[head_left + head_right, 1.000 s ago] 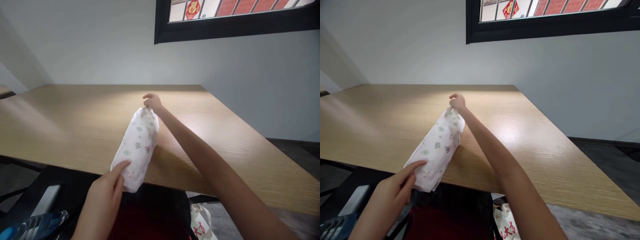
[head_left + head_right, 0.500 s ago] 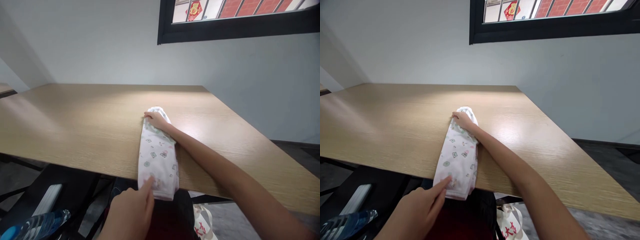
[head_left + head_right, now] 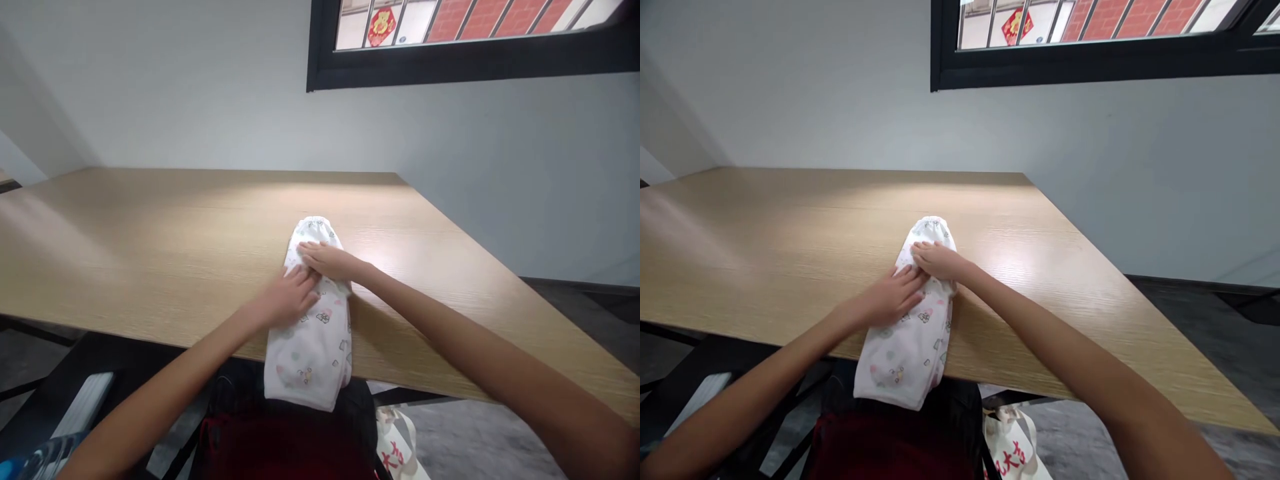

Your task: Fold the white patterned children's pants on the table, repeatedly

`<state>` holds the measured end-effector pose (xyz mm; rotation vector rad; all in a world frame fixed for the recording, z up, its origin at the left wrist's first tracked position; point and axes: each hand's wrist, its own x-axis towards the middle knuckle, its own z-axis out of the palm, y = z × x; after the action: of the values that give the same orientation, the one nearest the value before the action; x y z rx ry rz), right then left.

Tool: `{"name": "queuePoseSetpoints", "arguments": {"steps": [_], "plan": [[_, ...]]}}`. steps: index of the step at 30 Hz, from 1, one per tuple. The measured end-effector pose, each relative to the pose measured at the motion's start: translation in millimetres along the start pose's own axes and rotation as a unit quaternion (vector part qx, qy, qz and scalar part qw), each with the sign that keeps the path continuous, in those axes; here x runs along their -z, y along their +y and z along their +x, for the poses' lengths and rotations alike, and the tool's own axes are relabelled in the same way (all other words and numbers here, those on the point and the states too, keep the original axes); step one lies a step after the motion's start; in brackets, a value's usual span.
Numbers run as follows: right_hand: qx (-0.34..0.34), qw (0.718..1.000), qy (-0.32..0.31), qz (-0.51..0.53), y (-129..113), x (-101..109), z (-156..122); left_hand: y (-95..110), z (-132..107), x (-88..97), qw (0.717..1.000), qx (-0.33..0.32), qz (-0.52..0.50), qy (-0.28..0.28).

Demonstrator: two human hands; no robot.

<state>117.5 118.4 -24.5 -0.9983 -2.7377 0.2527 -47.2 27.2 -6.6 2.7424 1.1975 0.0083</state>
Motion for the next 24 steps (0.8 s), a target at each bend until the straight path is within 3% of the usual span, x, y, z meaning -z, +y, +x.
{"name": "queuePoseSetpoints", "arguments": {"steps": [3, 6, 10, 13, 17, 21, 24], "plan": [[-0.005, 0.994, 0.006, -0.11, 29.0, -4.0, 26.4, 34.4, -61.3, -13.5, 0.999, -0.007, -0.031, 0.028], [-0.002, 0.987, 0.006, -0.16, 39.2, -3.3, 45.1, 60.2, -109.1, -28.7, 0.997, -0.02, -0.018, 0.067], [0.044, 0.974, 0.054, -0.218, 10.6, 4.3, 38.0, 60.0, -122.0, -49.2, 0.983, -0.013, 0.053, 0.172], [0.116, 0.967, 0.072, -0.215, -35.1, 10.7, 0.6, 43.9, -112.6, -52.5, 0.967, -0.032, 0.056, 0.245], [0.168, 0.977, 0.066, -0.114, -97.5, 0.6, -78.0, 27.2, -104.4, -45.0, 0.95, -0.096, 0.038, 0.294], [0.137, 0.989, 0.06, -0.013, -130.9, -23.5, -139.4, 23.7, -106.9, -35.7, 0.943, -0.145, 0.011, 0.299], [0.123, 0.987, 0.097, 0.038, -144.6, -16.9, -157.2, 29.5, -118.0, -22.7, 0.95, -0.155, -0.103, 0.252]]}}
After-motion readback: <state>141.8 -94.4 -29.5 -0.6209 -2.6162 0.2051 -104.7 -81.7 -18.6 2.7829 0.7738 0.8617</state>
